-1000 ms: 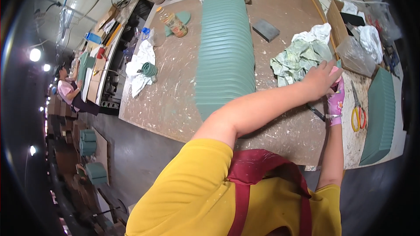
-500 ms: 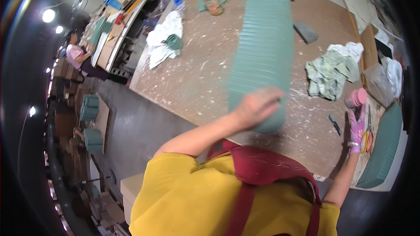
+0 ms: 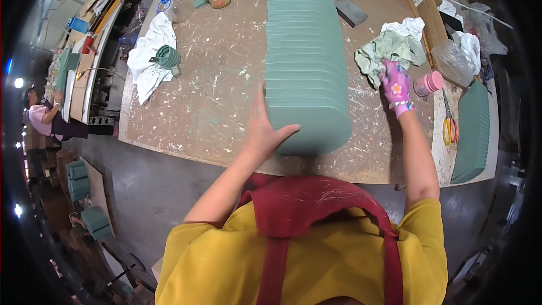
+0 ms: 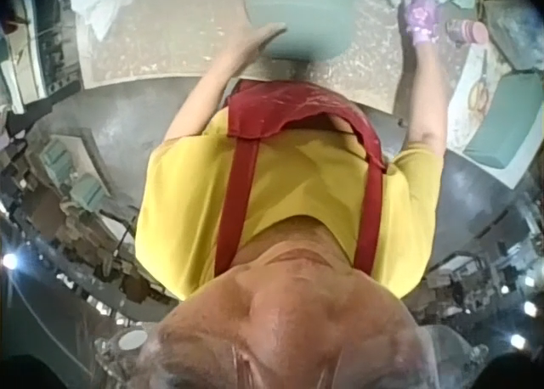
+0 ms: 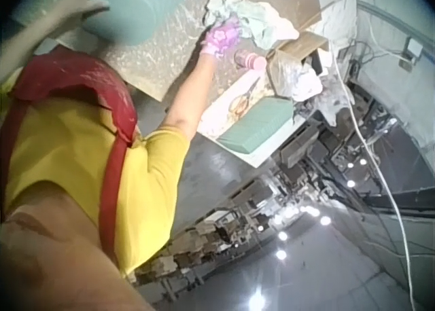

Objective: The person applies a green paste to the grooves of stacked foam blocks using a small tool, then wipes the blocks with a cloth. After pouring liquid from a bottle onto the cloth, they continue wiping the foam blocks and a white block.

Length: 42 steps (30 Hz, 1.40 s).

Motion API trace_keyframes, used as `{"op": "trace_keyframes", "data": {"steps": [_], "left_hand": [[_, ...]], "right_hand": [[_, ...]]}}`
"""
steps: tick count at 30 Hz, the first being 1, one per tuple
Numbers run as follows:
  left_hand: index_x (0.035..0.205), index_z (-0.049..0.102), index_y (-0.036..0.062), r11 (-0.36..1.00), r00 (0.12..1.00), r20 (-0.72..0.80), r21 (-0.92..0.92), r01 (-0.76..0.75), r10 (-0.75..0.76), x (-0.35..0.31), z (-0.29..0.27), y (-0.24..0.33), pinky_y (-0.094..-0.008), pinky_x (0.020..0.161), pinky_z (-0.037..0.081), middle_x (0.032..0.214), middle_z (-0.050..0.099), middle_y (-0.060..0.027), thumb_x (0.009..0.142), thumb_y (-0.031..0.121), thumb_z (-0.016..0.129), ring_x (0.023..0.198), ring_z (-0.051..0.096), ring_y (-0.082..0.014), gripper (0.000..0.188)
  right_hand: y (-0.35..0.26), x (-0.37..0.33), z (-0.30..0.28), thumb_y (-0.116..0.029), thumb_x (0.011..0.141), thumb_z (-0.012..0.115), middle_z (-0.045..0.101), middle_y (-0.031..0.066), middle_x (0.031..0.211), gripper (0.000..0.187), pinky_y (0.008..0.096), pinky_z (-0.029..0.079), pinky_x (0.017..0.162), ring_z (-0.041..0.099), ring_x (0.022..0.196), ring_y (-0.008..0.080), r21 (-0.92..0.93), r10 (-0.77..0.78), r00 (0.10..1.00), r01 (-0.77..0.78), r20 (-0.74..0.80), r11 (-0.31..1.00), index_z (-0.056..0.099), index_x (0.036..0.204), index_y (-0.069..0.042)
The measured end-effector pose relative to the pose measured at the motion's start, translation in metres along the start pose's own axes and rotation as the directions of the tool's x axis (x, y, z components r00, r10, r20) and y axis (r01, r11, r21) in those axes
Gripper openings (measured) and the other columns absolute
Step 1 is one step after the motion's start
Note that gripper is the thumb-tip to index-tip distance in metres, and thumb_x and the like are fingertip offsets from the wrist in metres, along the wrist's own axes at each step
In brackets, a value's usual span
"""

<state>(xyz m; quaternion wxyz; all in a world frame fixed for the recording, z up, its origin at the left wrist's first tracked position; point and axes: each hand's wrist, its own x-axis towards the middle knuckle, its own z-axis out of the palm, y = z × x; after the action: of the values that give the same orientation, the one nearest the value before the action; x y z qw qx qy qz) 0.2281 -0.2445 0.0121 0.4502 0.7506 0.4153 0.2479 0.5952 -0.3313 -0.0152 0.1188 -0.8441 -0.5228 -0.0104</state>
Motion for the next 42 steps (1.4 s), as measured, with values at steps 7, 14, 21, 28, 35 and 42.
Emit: {"op": "trace_keyframes", "data": {"steps": [7, 14, 21, 28, 35, 42], "left_hand": [[0.147, 0.001, -0.0003, 0.971, 0.998, 0.062, -0.238, 0.035, -0.021, 0.009, 0.006, -0.026, -0.0377, 0.097, 0.043, 0.13, 0.049, -0.0236, 0.072, 0.012, 0.077, 0.118, 0.052, -0.0299, 0.108], [0.134, 0.041, 0.0042, 0.904, 0.953, 0.266, -0.426, -0.022, 0.148, 0.012, 0.009, -0.031, -0.0395, 0.107, 0.031, 0.135, 0.044, -0.0157, 0.079, 0.02, 0.068, 0.126, 0.042, -0.031, 0.064], [0.144, 0.02, 0.0012, 0.955, 0.999, 0.026, -0.295, -0.035, 0.045, 0.013, 0.005, -0.022, -0.0389, 0.109, 0.03, 0.141, 0.035, -0.0234, 0.073, 0.017, 0.075, 0.131, 0.036, -0.0336, 0.091], [0.132, 0.043, 0.0024, 0.942, 0.971, 0.193, -0.326, -0.074, 0.143, 0.012, 0.01, -0.037, -0.0373, 0.105, 0.035, 0.13, 0.049, -0.0157, 0.078, 0.014, 0.071, 0.123, 0.046, -0.0261, 0.062], [0.147, -0.002, -0.0026, 0.96, 0.984, 0.181, -0.276, 0.054, -0.003, 0.027, -0.004, -0.022, -0.0414, 0.114, 0.021, 0.15, 0.015, -0.0279, 0.07, 0.024, 0.081, 0.14, 0.018, -0.0375, 0.116], [0.123, 0.048, -0.0005, 0.897, 0.943, 0.296, -0.442, -0.004, 0.15, 0.025, 0.001, -0.027, -0.0376, 0.097, 0.04, 0.117, 0.057, -0.0116, 0.075, 0.012, 0.075, 0.109, 0.054, -0.0235, 0.056]], "right_hand": [[-0.122, -0.022, -0.087, -0.015, 0.08, 0.06, 0.063, 0.0145, 0.094, 0.029, 0.0389, 0.047, 0.085, 0.061, 0.088, 0.0321, 0.385, -0.433, 0.901, 0.404, -0.011, 0.83, 0.062, 0.106, -0.003], [-0.256, -0.008, -0.038, -0.013, 0.068, 0.067, 0.056, 0.0077, 0.083, 0.025, 0.0407, 0.045, 0.077, 0.058, 0.083, 0.0284, 0.283, -0.784, 0.614, 0.77, -0.089, 0.572, 0.057, 0.09, -0.01], [-0.174, -0.033, -0.063, -0.009, 0.063, 0.067, 0.056, 0.01, 0.082, 0.028, 0.0427, 0.047, 0.067, 0.059, 0.075, 0.0311, 0.18, -0.577, 0.817, 0.569, -0.012, 0.802, 0.06, 0.09, -0.007], [-0.259, -0.009, -0.034, -0.017, 0.076, 0.067, 0.06, 0.0123, 0.09, 0.033, 0.0426, 0.047, 0.078, 0.059, 0.085, 0.0336, 0.512, -0.62, 0.784, 0.541, -0.02, 0.667, 0.06, 0.106, -0.008], [-0.117, 0.006, -0.084, -0.015, 0.081, 0.068, 0.064, 0.0065, 0.099, 0.033, 0.0314, 0.051, 0.078, 0.062, 0.088, 0.0163, 0.765, -0.169, 0.984, 0.062, 0.062, 0.642, 0.059, 0.112, -0.004], [-0.265, 0.007, -0.014, -0.015, 0.076, 0.061, 0.061, 0.0102, 0.094, 0.019, 0.0398, 0.049, 0.072, 0.061, 0.085, 0.0297, 0.603, -0.582, 0.804, 0.404, 0.125, 0.688, 0.061, 0.094, -0.008]]}}
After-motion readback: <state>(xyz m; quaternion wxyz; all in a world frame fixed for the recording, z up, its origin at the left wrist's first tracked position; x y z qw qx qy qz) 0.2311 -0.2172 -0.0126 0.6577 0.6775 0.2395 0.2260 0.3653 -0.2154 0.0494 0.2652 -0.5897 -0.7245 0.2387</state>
